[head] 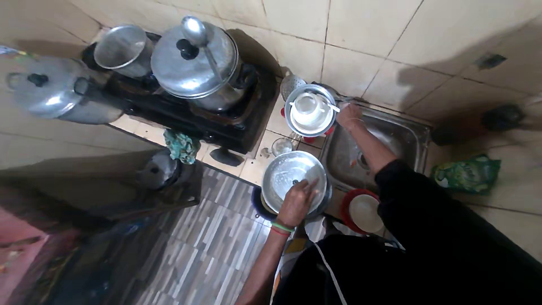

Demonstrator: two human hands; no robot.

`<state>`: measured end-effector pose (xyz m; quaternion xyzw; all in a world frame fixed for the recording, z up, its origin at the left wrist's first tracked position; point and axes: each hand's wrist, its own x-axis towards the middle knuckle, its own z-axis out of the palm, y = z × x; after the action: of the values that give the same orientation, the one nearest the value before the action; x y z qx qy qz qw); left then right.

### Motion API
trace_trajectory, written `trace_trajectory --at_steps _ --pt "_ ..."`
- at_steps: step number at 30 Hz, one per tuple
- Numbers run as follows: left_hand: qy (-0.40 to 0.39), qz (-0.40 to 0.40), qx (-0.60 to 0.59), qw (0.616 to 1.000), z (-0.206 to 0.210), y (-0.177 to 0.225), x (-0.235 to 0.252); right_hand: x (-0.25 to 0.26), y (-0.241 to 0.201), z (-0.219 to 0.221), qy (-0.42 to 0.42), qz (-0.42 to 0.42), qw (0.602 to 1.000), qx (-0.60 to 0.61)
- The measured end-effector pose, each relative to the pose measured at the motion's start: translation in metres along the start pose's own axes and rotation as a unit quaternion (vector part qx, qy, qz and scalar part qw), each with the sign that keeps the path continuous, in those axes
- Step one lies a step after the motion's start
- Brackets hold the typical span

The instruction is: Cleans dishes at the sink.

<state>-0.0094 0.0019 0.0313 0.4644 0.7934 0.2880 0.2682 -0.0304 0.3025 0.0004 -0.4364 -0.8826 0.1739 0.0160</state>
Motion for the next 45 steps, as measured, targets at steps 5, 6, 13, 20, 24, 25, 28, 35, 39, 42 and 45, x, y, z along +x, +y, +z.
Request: trace_trajectory --at_steps 5,6,13,20,24,25,28,35,39,42,45 --pt "0.001 -0.014 -0.056 0.998 -0.008 0.016 0.025 0.030 -0.005 0.010 -0.131 0.078 0.988 0.005" --pt "0.001 -0.022 -0.068 0.997 -0.008 0.021 0.033 0.012 -0.008 0.004 -0.088 0.088 0.992 0.033" --pt "-0.006 -0.135 -0.310 0.941 0.015 0.035 0.105 -0.006 0.040 -0.022 -0.081 0.117 0.971 0.190" --pt "0.116 -0.168 -0.581 0.788 0.055 0.056 0.171 -0.118 0.068 -0.057 -0.092 0.131 0.906 0.392" --pt "0.250 -0.201 -0.683 0.656 0.047 0.083 0.176 -0.147 0.074 -0.048 -0.164 0.050 0.907 0.385" --pt "0.244 -0.210 -0.688 0.651 0.045 0.085 0.174 -0.147 0.077 -0.051 -0.182 0.037 0.905 0.382" --pt "0.188 -0.195 -0.650 0.710 0.042 0.085 0.159 -0.141 0.082 -0.069 -0.099 -0.003 0.890 0.445" --pt "0.111 -0.136 -0.451 0.875 0.050 0.102 0.106 -0.144 0.021 -0.063 0.010 -0.124 0.890 0.439" --pt "0.072 -0.195 -0.504 0.838 0.054 0.102 0.092 -0.130 0.022 -0.039 0.094 -0.154 0.914 0.365" --pt "0.019 -0.191 -0.553 0.811 0.052 0.102 0.085 -0.126 0.025 -0.033 0.129 -0.077 0.908 0.390" --pt "0.010 -0.174 -0.554 0.814 0.039 0.096 0.088 -0.130 0.024 -0.031 0.054 -0.017 0.866 0.496"
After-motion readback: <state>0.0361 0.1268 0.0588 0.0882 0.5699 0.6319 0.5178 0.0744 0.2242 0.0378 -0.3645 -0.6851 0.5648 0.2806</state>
